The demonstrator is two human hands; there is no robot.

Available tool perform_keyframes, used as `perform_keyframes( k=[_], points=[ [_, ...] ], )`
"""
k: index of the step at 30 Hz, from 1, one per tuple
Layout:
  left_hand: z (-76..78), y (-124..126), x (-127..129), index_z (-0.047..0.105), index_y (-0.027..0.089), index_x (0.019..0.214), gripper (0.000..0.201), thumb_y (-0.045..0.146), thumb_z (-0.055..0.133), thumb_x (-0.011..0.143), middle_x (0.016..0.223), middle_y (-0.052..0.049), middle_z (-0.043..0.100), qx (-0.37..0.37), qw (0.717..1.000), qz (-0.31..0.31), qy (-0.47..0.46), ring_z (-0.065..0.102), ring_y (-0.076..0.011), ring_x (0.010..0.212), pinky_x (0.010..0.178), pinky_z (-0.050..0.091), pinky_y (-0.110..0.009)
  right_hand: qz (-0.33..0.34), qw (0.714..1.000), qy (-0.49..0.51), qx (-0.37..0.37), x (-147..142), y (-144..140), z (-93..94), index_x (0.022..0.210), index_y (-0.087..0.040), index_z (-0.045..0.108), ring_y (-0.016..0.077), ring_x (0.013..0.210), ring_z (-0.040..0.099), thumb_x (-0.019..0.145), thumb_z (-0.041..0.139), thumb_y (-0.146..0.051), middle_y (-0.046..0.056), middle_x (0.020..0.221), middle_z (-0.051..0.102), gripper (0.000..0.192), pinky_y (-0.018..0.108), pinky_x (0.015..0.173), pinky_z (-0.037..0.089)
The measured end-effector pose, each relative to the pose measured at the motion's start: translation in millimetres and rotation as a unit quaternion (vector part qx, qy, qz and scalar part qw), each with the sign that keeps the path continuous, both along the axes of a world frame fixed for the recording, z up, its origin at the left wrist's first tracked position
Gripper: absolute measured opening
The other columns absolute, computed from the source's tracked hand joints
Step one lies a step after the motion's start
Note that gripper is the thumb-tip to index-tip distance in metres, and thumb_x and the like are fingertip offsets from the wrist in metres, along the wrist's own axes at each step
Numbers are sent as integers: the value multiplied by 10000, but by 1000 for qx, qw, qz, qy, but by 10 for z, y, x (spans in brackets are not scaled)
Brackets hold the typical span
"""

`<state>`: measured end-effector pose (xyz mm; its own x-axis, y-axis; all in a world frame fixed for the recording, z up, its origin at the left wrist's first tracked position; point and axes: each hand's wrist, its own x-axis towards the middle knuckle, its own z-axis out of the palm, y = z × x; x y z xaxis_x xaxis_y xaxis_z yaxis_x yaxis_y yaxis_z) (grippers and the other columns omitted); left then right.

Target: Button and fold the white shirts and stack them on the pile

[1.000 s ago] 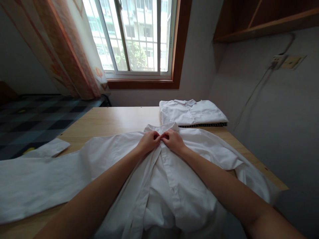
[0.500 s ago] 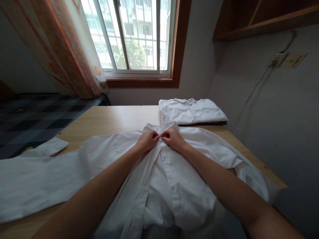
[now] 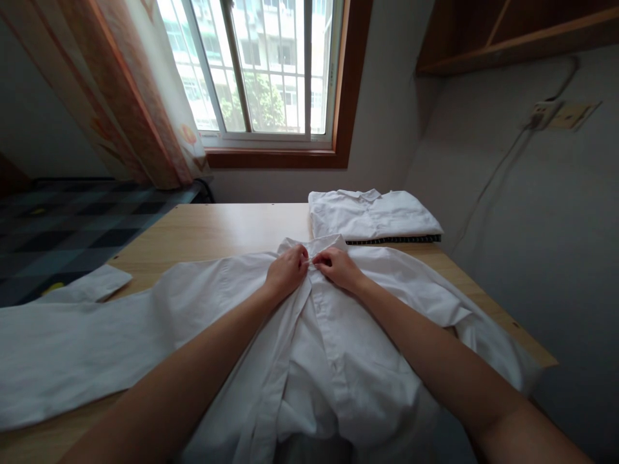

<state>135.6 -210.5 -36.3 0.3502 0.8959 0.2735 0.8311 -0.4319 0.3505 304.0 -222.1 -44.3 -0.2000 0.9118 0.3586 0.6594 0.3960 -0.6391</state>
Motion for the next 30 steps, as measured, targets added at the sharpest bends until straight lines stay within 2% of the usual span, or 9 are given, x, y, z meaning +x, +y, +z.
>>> perform_keyframes(
  k=[5,9,13,17,23,30],
  points=[
    [24,-11,-24,672,213,964,223,226,452,926,1007,-57,636,20,999,-24,35,630,-199,901,764,461,-295,-20,1000,4,-1,-9,4,-6,836,-126,743,147,780,589,771,641,-80,51,811,693,129,268,773,456],
    [36,-32,-26,684,208,965,227,258,466,927,1000,-54,632,37,998,-39,41,628,-198,906,776,462,-295,-9,1000,22,-8,17,0,-16,836,-133,752,136,745,590,775,632,-81,41,808,692,145,262,754,464],
    [19,-15,-11,675,201,956,194,305,516,915,1005,-53,639,24,998,-26,43,627,-204,917,776,463,-296,13,1000,15,-16,46,-24,17,853,-130,755,131,758,604,797,607,-72,41,824,693,169,248,765,470],
    [5,18,-5,666,207,967,176,311,535,913,1036,-50,644,5,999,-16,42,625,-201,952,799,461,-291,33,996,-87,-7,40,-122,140,928,-121,759,150,877,618,831,571,-69,85,932,700,217,238,834,450],
    [35,1,32,666,205,973,198,313,506,925,1057,-60,648,-11,998,12,68,626,-206,976,795,459,-294,29,961,-275,-15,2,-323,341,1106,-248,721,164,878,627,923,469,-206,63,1074,663,314,246,781,437],
    [26,10,68,678,194,914,231,331,492,921,1026,-74,674,-14,997,43,61,629,-214,980,812,464,-299,20,942,-335,-26,-15,-412,398,1160,-250,692,177,860,638,942,424,-224,81,1102,640,347,256,763,442]
  ],
)
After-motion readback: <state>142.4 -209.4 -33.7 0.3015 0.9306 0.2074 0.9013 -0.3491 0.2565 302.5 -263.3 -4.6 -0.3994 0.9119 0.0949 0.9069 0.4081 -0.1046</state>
